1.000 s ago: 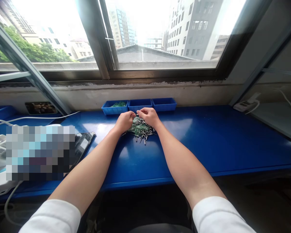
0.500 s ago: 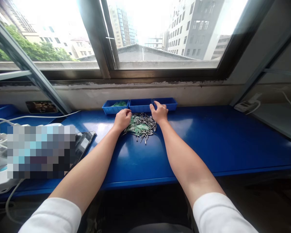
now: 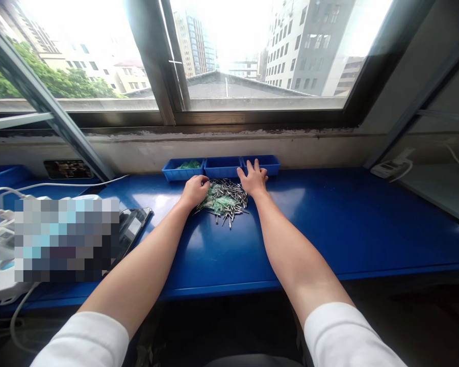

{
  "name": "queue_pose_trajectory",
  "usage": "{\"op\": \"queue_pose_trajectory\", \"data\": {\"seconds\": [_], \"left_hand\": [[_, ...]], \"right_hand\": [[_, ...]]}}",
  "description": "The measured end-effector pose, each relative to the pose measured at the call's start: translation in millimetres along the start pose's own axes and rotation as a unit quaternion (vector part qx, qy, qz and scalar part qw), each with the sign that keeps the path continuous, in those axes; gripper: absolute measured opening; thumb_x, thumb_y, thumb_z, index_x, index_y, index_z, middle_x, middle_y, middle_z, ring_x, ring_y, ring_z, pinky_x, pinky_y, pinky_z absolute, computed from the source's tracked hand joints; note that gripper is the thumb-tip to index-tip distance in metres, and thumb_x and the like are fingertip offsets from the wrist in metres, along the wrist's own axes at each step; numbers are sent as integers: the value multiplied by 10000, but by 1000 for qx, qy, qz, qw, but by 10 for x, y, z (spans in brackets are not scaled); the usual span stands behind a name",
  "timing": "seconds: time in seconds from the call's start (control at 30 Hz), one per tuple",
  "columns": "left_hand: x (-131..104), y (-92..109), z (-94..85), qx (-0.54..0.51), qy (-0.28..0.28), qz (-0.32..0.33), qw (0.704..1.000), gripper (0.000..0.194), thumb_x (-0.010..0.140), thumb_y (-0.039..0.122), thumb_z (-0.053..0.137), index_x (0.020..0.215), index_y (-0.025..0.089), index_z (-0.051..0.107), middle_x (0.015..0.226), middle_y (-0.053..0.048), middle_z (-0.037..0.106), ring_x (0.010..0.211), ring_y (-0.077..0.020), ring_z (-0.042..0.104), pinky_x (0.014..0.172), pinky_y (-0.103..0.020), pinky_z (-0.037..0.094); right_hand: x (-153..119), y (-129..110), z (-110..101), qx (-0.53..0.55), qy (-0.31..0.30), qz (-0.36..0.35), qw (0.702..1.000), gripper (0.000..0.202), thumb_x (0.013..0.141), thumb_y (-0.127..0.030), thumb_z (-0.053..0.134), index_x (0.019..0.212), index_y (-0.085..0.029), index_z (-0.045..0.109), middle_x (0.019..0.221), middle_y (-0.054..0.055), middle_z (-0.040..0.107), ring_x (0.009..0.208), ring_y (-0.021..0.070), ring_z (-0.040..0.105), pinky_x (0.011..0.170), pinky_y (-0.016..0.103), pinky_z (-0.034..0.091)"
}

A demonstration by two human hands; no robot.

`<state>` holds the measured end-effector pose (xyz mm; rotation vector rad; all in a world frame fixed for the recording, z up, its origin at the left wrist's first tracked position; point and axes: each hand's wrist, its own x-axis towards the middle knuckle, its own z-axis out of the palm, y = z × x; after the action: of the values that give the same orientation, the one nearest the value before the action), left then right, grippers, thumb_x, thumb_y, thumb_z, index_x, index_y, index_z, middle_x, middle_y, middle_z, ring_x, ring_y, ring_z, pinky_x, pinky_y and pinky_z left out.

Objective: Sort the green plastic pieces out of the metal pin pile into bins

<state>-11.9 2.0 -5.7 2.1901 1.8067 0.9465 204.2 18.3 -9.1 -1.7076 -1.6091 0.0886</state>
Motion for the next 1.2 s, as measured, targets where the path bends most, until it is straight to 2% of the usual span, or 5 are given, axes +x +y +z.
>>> {"op": "queue_pose_trajectory", "data": {"seconds": [0.13, 0.27, 0.5, 0.83, 1.2], "left_hand": [[9, -24, 20, 3, -14, 10, 1000, 346, 827, 336, 466, 1073, 163, 636, 1124, -99, 619, 1048, -232, 568, 961, -319, 405], [10, -31, 30, 13, -29, 12, 999, 379, 826, 356, 471, 1098, 150, 635, 1150, -111, 622, 1081, -247, 560, 970, -323, 401], [-13, -14, 22, 16, -63, 4, 998, 438, 835, 410, 447, 1149, 161, 624, 1212, -100, 609, 1144, -258, 533, 980, -320, 390], [-33, 24, -11, 19, -77, 3, 997, 460, 833, 424, 441, 1156, 150, 620, 1212, -107, 608, 1141, -265, 535, 975, -327, 391], [-13, -5, 5, 18, -63, -7, 998, 463, 836, 441, 454, 1179, 155, 575, 1202, -126, 601, 1119, -264, 542, 951, -338, 401]], "right_hand": [[-52, -97, -6, 18, 19, -77, 997, 392, 835, -438, 473, 1076, -172, 630, 1200, 127, 539, 1109, 298, 418, 942, 443, 362], [-141, -202, -18, 8, -69, -113, 991, 235, 781, -391, 558, 807, -185, 667, 891, 78, 609, 943, 241, 525, 868, 365, 410], [-218, -239, 22, -12, -176, -129, 976, 297, 747, -453, 626, 901, -207, 690, 984, 81, 619, 973, 240, 551, 860, 344, 412], [-222, -230, 45, 82, -150, -162, 972, 81, 761, -233, 647, 797, -193, 706, 844, 29, 675, 779, 152, 605, 734, 252, 455], [-237, -284, -14, 113, -125, -141, 976, 146, 737, -313, 679, 687, -176, 682, 756, 29, 653, 705, 152, 588, 674, 266, 452]]}}
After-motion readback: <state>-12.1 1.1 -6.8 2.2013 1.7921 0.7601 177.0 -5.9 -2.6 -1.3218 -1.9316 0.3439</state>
